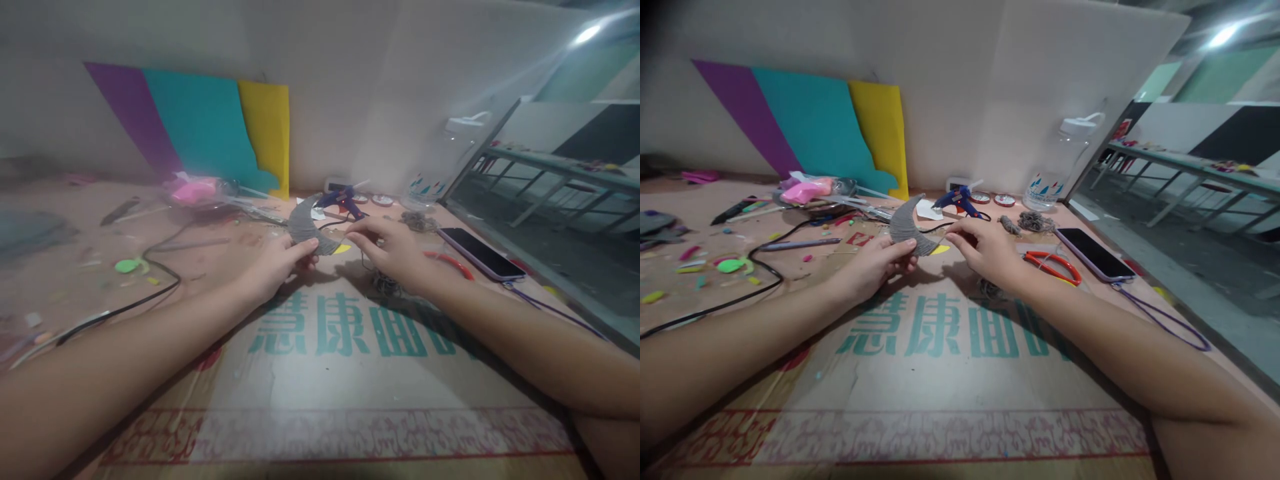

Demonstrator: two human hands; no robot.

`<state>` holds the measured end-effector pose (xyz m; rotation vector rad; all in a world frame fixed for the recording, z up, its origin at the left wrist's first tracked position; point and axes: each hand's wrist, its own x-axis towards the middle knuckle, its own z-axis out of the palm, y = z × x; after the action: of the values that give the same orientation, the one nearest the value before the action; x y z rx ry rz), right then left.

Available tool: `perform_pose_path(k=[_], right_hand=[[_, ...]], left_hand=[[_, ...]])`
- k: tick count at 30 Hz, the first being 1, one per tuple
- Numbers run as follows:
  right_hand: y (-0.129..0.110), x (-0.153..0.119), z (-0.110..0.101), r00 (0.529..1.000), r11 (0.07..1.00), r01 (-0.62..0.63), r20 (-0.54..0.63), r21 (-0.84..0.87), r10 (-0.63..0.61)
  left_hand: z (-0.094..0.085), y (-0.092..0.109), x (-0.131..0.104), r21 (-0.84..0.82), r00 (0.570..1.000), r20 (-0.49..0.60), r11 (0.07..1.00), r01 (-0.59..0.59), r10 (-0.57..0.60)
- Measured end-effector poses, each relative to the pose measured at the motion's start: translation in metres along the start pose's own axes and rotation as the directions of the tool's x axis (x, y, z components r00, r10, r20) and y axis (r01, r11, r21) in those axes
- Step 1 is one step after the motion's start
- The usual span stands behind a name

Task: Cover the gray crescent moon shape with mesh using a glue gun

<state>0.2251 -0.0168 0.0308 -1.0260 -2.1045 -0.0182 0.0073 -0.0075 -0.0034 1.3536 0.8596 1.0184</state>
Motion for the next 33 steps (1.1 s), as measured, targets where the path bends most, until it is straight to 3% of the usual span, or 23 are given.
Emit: perform_pose_path(k=[8, 17, 22, 26, 29, 33], right_hand=[[0.003, -0.005, 0.001, 0.993, 0.992, -0.113, 0.052, 0.049, 0.110], [0.010, -0.007, 0.009, 0.991, 0.987, -0.124, 0.063, 0.106, 0.118], [0.022, -0.010, 0.017, 0.994, 0.997, -0.007, 0.112, 0.081, -0.002], [0.022, -0.014, 0.016, 0.997, 0.996, 0.071, -0.028, 0.046, -0.070], [0.015, -0.016, 0.012, 0.974, 0.979, 0.203, -0.099, -0.004, -0.202], [0.006, -0.017, 0.010, 0.951, 0.952, 0.293, -0.078, -0.092, -0.301]], left_hand=[[0.000, 0.001, 0.000, -0.065, 0.999, -0.001, 0.997, 0.033, -0.034], [0.001, 0.001, -0.003, -0.056, 0.991, 0.086, 0.992, 0.112, -0.107], [0.004, 0.004, -0.003, -0.107, 0.994, 0.014, 0.988, 0.108, -0.107], [0.004, 0.004, 0.000, -0.155, 0.993, -0.059, 0.984, 0.091, -0.102], [0.003, 0.004, 0.001, -0.187, 0.994, -0.043, 0.978, 0.094, -0.103], [0.004, 0.006, 0.000, -0.219, 0.992, -0.001, 0.968, 0.125, -0.129]])
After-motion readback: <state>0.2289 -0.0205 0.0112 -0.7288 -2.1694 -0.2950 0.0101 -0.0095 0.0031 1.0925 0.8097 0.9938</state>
